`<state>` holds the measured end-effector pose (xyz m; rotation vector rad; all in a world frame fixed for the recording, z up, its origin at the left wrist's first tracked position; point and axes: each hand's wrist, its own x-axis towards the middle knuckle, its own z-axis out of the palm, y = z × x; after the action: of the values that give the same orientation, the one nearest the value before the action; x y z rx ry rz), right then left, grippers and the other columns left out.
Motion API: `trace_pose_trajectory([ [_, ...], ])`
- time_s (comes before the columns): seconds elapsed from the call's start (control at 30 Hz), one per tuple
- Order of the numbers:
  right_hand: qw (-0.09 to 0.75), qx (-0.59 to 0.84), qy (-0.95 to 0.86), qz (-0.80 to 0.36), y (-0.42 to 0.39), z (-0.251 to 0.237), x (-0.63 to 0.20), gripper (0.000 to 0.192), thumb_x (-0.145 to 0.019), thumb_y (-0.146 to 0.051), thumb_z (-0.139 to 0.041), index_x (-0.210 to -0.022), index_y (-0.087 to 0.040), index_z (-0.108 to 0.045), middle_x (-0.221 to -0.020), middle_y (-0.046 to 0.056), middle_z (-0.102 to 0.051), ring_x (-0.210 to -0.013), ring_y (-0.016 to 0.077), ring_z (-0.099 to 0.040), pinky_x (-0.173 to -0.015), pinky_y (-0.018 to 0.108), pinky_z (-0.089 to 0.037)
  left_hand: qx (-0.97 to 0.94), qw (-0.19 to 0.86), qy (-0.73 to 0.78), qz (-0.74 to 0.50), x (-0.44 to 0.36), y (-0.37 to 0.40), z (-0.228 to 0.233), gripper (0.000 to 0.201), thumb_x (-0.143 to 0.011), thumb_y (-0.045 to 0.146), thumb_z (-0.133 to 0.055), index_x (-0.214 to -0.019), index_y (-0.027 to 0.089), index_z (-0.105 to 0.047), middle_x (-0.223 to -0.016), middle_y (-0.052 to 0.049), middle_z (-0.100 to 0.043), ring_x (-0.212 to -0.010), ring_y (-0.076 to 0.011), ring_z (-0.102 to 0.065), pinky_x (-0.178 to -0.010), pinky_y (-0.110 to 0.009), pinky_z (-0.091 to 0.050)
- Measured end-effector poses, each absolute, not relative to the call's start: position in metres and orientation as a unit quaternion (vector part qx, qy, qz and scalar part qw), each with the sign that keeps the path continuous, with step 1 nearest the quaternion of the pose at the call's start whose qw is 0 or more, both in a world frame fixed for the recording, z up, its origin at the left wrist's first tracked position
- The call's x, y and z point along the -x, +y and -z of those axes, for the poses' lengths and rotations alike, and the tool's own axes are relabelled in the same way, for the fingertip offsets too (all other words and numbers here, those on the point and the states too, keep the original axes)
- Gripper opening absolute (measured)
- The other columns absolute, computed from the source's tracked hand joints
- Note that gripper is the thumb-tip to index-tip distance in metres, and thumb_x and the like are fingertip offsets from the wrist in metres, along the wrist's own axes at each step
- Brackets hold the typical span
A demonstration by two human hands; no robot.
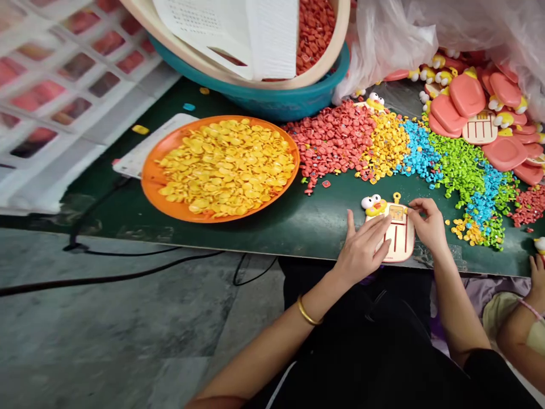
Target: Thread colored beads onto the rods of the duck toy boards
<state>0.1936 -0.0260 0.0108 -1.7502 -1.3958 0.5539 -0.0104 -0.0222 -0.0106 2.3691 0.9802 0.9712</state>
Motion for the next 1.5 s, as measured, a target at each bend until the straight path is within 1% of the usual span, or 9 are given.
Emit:
trace_pose_trajectory([
  [0.17,0.354,0.671,-0.642,-0.107,-0.033,-0.009,-0.184,0.026,-0.096,-0.023,-0.045,-0.102,-0.02,-0.07,-0.099,0.009,-0.059,-0.095,0.0215,-0.058,-0.084,0.037,-0.053,-0.876,0.219,0.279,-0.328,0.009,-0.02,0.011,0.047,-0.098,0.016,-0.042,-0.144,0.023,-0.048,-0.131,-0.01,-0.067,-0.12,-0.0234,-0.065,-0.123,-0.065,-0.008],
  [0.27,0.312,0.67,-0.67,-0.071,-0.045,-0.008,-0.183,0.024,-0.098,-0.025,-0.047,-0.103,-0.021,-0.07,-0.1,0.01,-0.059,-0.097,0.0235,-0.057,-0.087,0.039,-0.053,-0.85,0.24,0.333,-0.33,0.012,-0.019,0.013,0.049,-0.094,0.034,-0.059,-0.14,0.021,-0.049,-0.132,-0.012,-0.065,-0.124,-0.0268,-0.061,-0.122,-0.063,-0.017],
  [0.4,0.302,0.652,-0.69,-0.085,-0.061,-0.005,-0.177,0.023,-0.098,-0.025,-0.048,-0.099,-0.023,-0.071,-0.096,0.009,-0.06,-0.092,0.0219,-0.059,-0.084,0.036,-0.054,-0.816,0.275,0.379,-0.339,0.014,-0.021,0.014,0.043,-0.08,0.046,-0.075,-0.11,0.019,-0.059,-0.123,-0.012,-0.062,-0.12,-0.0286,-0.056,-0.107,-0.05,-0.045],
  [0.57,0.325,0.572,-0.733,-0.173,-0.045,-0.011,-0.167,0.024,-0.097,-0.022,-0.049,-0.102,-0.025,-0.072,-0.095,0.006,-0.066,-0.09,0.0194,-0.063,-0.083,0.033,-0.054,-0.822,0.266,0.376,-0.335,0.013,-0.02,0.015,0.031,-0.08,0.044,-0.075,-0.078,0.02,-0.056,-0.112,-0.01,-0.058,-0.112,-0.0272,-0.054,-0.097,-0.043,-0.049],
  [0.7,0.346,0.602,-0.702,-0.16,0.024,-0.014,-0.17,0.021,-0.093,-0.025,-0.055,-0.108,-0.023,-0.07,-0.094,0.006,-0.066,-0.085,0.0195,-0.062,-0.079,0.033,-0.053,-0.829,0.248,0.385,-0.321,0.012,-0.017,0.015,0.041,-0.077,0.046,-0.077,-0.104,0.019,-0.063,-0.119,-0.012,-0.059,-0.114,-0.029,-0.054,-0.099,-0.045,-0.047],
  [0.83,0.267,0.678,-0.677,-0.104,0.089,-0.011,-0.17,0.019,-0.089,-0.014,-0.054,-0.095,-0.017,-0.071,-0.099,0.011,-0.063,-0.093,0.0228,-0.06,-0.084,0.034,-0.049,-0.871,0.212,0.351,-0.271,0.012,-0.017,0.01,0.044,-0.088,0.039,-0.065,-0.13,0.025,-0.06,-0.139,-0.009,-0.058,-0.126,-0.0302,-0.051,-0.105,-0.048,-0.04],
  [1.0,0.262,0.676,-0.675,-0.137,0.074,-0.021,-0.177,0.011,-0.083,-0.014,-0.059,-0.079,-0.019,-0.068,-0.096,0.009,-0.06,-0.097,0.0239,-0.055,-0.087,0.036,-0.045,-0.853,0.213,0.355,-0.318,0.013,-0.019,0.009,0.044,-0.089,0.042,-0.063,-0.127,0.021,-0.064,-0.135,-0.009,-0.064,-0.122,-0.0279,-0.057,-0.108,-0.047,-0.039],
  [1.33,0.346,0.7,-0.524,-0.341,-0.018,-0.008,-0.209,0.018,-0.075,-0.037,-0.064,-0.076,-0.02,-0.066,-0.079,0.002,-0.059,-0.066,0.015,-0.05,-0.066,0.031,-0.044,-0.86,0.237,0.315,-0.323,0.016,-0.02,0.012,0.03,-0.096,0.035,-0.056,-0.124,0.028,-0.066,-0.123,-0.003,-0.072,-0.117,-0.0239,-0.063,-0.123,-0.059,-0.003],
  [1.5,0.381,0.701,-0.558,-0.228,-0.028,-0.01,-0.194,0.018,-0.087,-0.033,-0.057,-0.088,-0.02,-0.07,-0.089,0.005,-0.062,-0.08,0.0184,-0.058,-0.07,0.031,-0.048,-0.842,0.23,0.355,-0.335,0.014,-0.019,0.013,0.042,-0.084,0.041,-0.069,-0.12,0.019,-0.061,-0.127,-0.012,-0.064,-0.123,-0.0292,-0.056,-0.12,-0.056,-0.024],
])
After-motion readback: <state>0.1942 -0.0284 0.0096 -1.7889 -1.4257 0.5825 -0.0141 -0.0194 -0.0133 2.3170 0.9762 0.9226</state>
